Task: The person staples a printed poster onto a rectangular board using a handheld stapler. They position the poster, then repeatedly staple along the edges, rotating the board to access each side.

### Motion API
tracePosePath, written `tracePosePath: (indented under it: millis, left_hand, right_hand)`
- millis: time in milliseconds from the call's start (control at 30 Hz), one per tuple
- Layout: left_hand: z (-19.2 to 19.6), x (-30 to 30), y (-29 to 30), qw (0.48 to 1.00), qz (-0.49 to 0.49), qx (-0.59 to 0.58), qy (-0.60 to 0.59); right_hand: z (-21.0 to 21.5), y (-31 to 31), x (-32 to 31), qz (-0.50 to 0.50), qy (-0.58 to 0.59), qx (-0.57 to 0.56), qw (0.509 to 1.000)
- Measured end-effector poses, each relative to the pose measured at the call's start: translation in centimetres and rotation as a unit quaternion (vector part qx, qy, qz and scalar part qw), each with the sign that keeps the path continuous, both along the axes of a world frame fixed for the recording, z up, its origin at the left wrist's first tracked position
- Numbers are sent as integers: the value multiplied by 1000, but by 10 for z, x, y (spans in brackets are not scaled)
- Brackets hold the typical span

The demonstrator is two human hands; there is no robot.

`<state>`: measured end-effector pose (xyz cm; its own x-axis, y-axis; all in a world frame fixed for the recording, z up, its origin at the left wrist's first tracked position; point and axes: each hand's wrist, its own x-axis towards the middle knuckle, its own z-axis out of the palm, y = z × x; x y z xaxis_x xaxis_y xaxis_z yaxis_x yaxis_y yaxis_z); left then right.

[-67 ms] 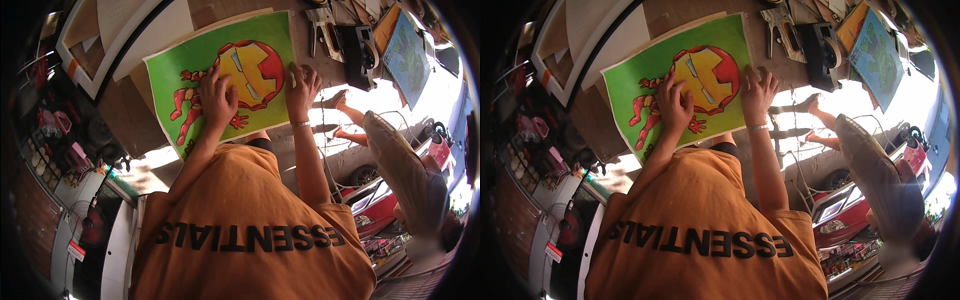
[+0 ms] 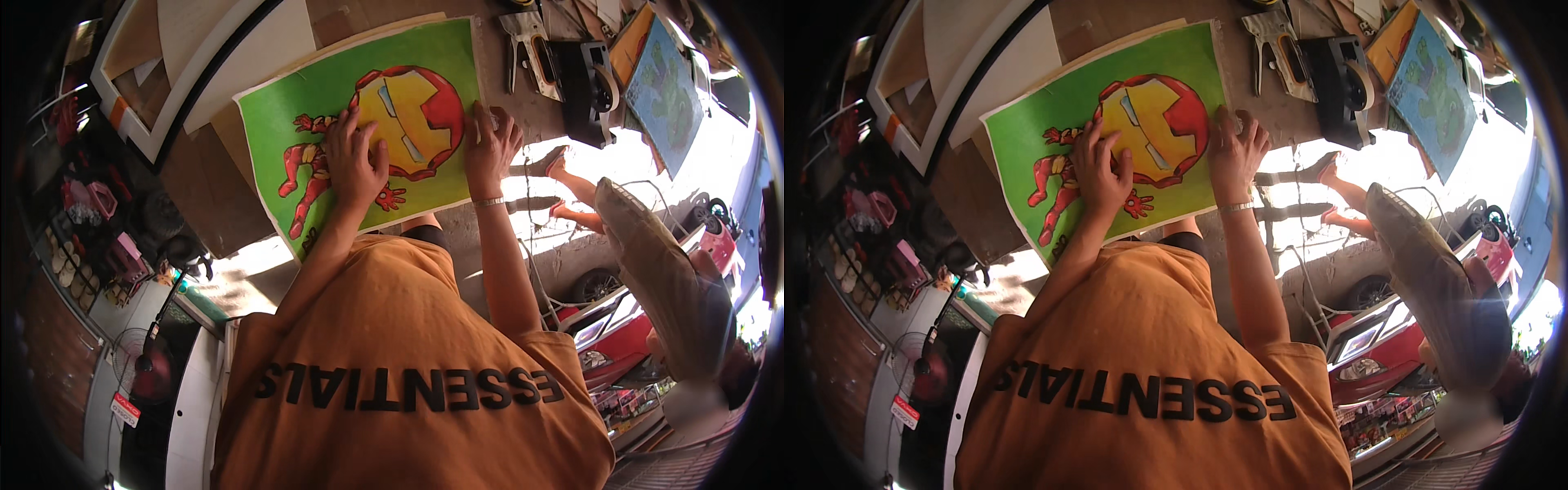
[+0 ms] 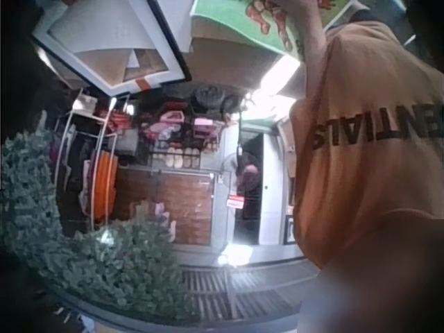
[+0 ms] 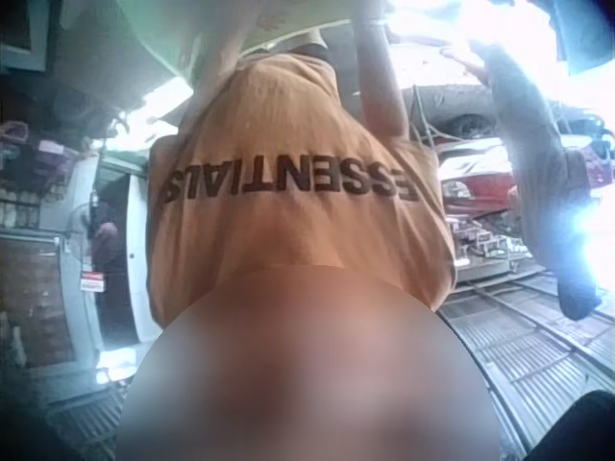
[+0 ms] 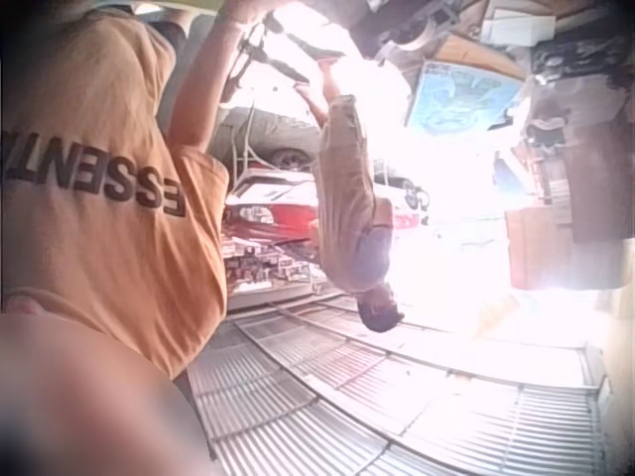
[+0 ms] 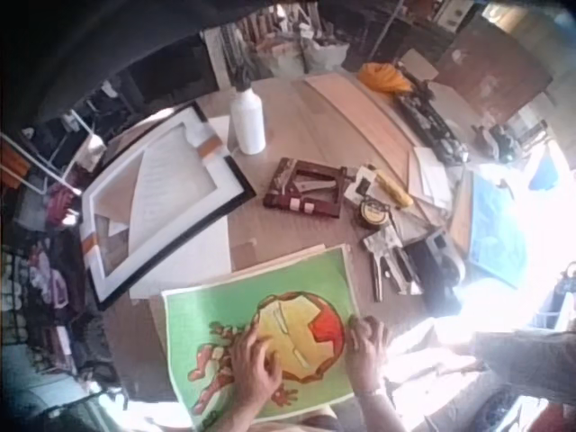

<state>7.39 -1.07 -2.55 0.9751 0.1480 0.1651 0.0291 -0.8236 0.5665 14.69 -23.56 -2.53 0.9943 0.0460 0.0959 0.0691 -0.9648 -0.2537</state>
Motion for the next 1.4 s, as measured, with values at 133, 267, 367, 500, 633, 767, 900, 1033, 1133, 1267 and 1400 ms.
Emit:
tracePosePath:
  millis: [133,267,367,500,633,767,900,1033,1133,1267,1400]
  left_hand:
    - [-3,3,0,1000,-1,5,-5]
    - [-5,7,2,1000,-12,-7,-9]
    - [-4,3,2,999,-29,22,14]
    - [1,-5,3,997,-10,63,53]
    - [5,-13,7,992,-3,85,92]
    - [7,-31,21,991,46,47,116]
    - [8,-65,63,947,286,116,91]
    - [4,-97,120,880,429,-176,101]
    - [-2,-106,150,825,430,-345,127]
    - [0,-109,154,852,426,-288,99]
    - [6,-108,141,862,443,-234,73]
  right_hand:
    - [-10,-2,-3,10,-9,-15,1000]
    - [-8,0,-6,-16,-22,48,998]
    - [-2,4,-8,-102,-7,132,986]
    - [3,5,-10,-49,16,116,992]
    - [2,4,-11,-14,-11,143,990]
    - [-5,0,-7,-10,-33,213,976]
    - [-8,-5,-7,5,-38,180,983]
    - [-8,-3,-8,-51,-26,269,961]
    - [-11,1,-4,-136,9,342,930]
    - [-13,-2,10,-175,39,321,930]
    - [-13,-6,20,-178,77,357,914]
